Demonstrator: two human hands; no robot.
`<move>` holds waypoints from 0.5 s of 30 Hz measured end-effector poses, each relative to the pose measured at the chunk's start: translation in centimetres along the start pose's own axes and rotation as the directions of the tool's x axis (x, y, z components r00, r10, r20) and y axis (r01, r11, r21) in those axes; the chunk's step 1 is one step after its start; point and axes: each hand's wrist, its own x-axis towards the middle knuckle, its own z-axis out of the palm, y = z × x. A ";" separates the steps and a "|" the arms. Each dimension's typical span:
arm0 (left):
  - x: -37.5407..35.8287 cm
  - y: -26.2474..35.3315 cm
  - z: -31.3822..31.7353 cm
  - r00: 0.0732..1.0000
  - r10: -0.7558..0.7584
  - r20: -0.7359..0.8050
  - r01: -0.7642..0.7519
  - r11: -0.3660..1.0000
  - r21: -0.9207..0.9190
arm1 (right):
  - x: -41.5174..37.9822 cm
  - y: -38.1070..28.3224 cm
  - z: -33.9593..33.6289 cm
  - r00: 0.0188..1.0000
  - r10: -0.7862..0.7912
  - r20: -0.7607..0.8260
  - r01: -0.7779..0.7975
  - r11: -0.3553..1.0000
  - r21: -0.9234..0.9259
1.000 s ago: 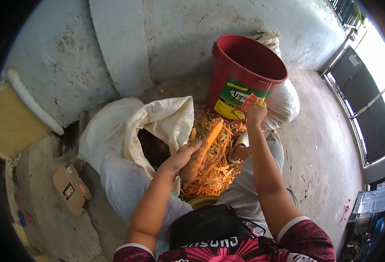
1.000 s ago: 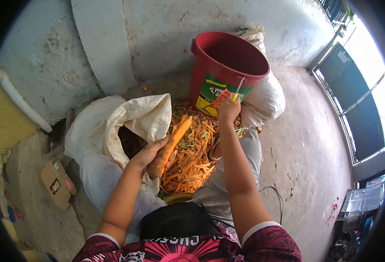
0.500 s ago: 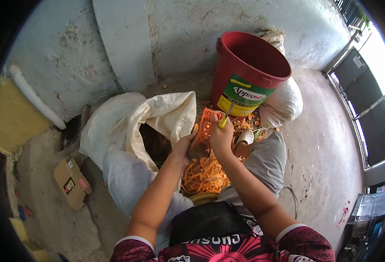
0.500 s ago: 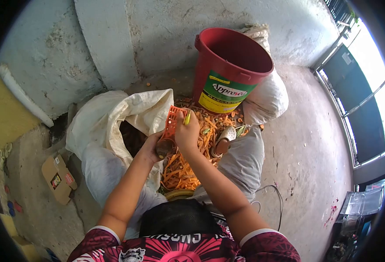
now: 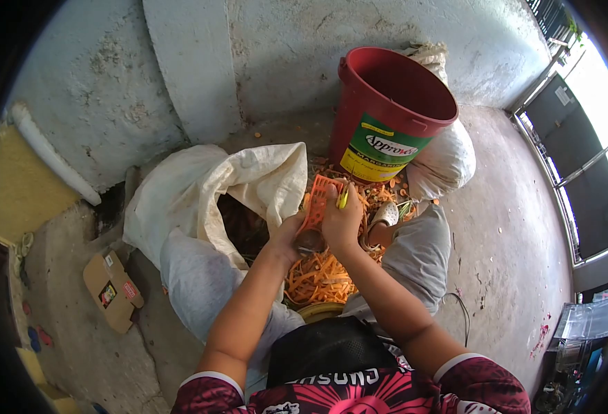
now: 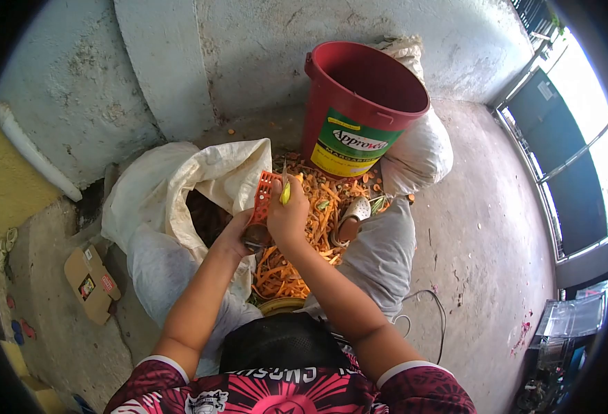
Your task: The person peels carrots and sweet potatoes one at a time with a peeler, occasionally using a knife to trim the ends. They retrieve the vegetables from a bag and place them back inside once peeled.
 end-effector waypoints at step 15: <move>-2.4 0.1 2.9 0.998 0.038 -0.042 -0.014 0.885 0.466 | 8.9 5.1 -2.8 0.956 -0.101 -0.274 -0.016 0.918 -0.396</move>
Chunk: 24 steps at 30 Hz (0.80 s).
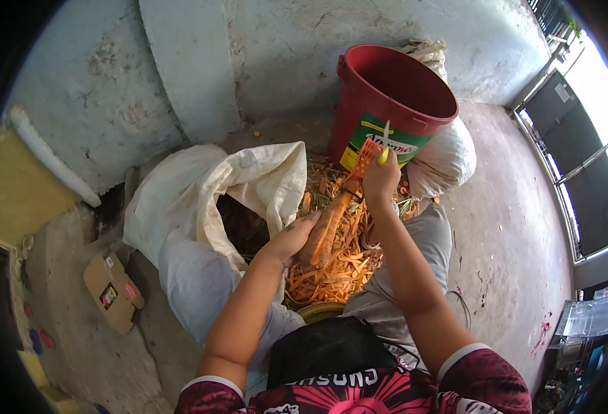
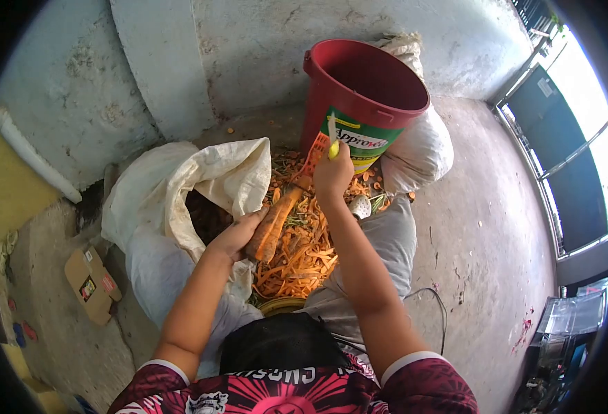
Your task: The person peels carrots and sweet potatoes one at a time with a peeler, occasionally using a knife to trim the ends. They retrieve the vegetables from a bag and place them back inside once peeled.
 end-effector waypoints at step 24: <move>2.8 -1.1 -2.4 0.999 -0.005 0.052 0.025 0.918 -0.396 | -8.0 -5.4 -1.6 0.947 -0.002 0.321 -0.154 0.875 0.459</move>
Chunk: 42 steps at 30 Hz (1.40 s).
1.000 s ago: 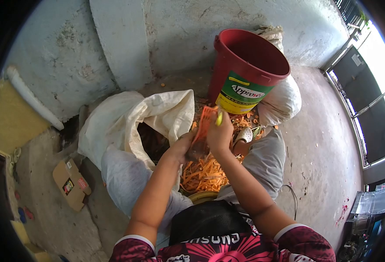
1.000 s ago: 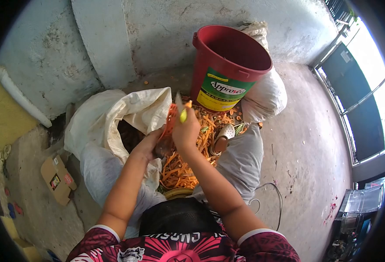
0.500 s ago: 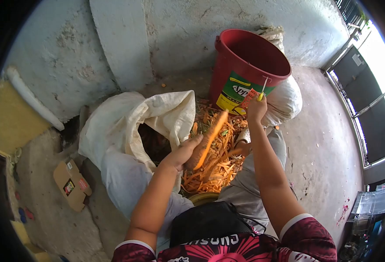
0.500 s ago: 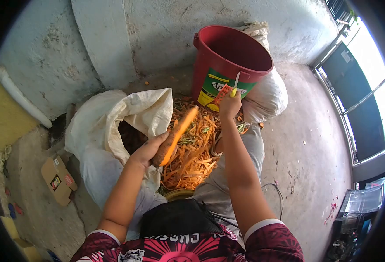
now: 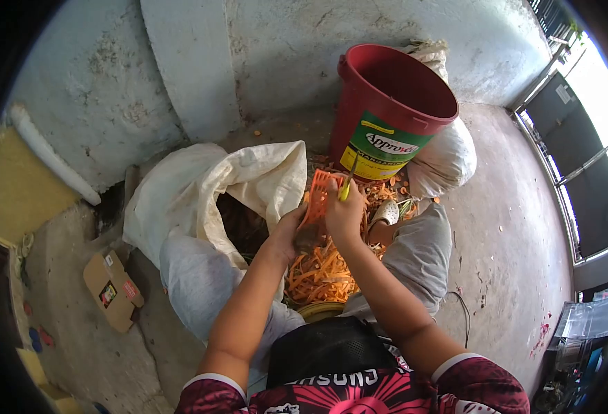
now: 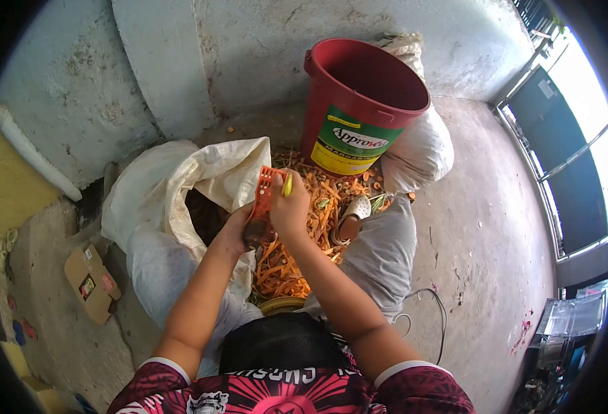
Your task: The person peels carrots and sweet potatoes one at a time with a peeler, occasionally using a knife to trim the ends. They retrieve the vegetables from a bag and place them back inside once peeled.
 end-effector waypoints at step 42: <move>0.0 -0.5 1.2 0.999 -0.036 -0.013 0.037 0.990 0.133 | -0.8 0.1 -1.0 1.000 0.006 -0.025 -0.012 0.966 -0.258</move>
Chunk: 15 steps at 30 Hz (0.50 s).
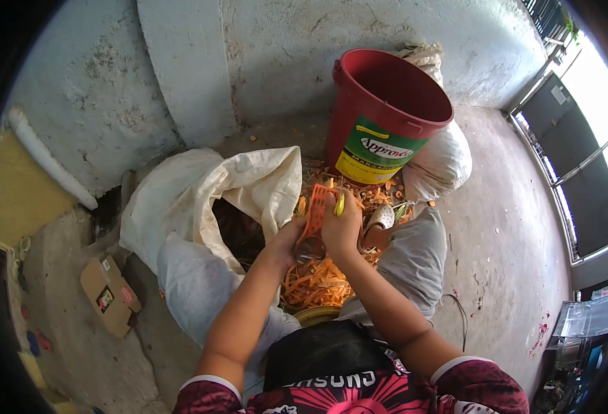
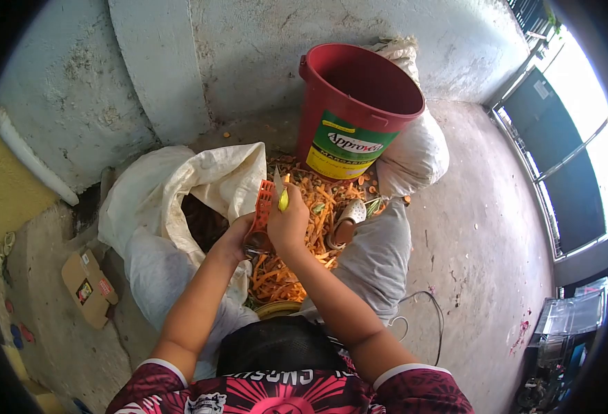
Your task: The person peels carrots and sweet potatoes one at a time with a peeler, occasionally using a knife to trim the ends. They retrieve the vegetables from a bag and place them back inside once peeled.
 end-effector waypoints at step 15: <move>-3.4 0.3 2.1 0.995 -0.044 0.094 0.014 0.953 0.304 | 14.6 7.8 -3.8 0.871 -0.080 -0.485 0.005 0.988 -0.153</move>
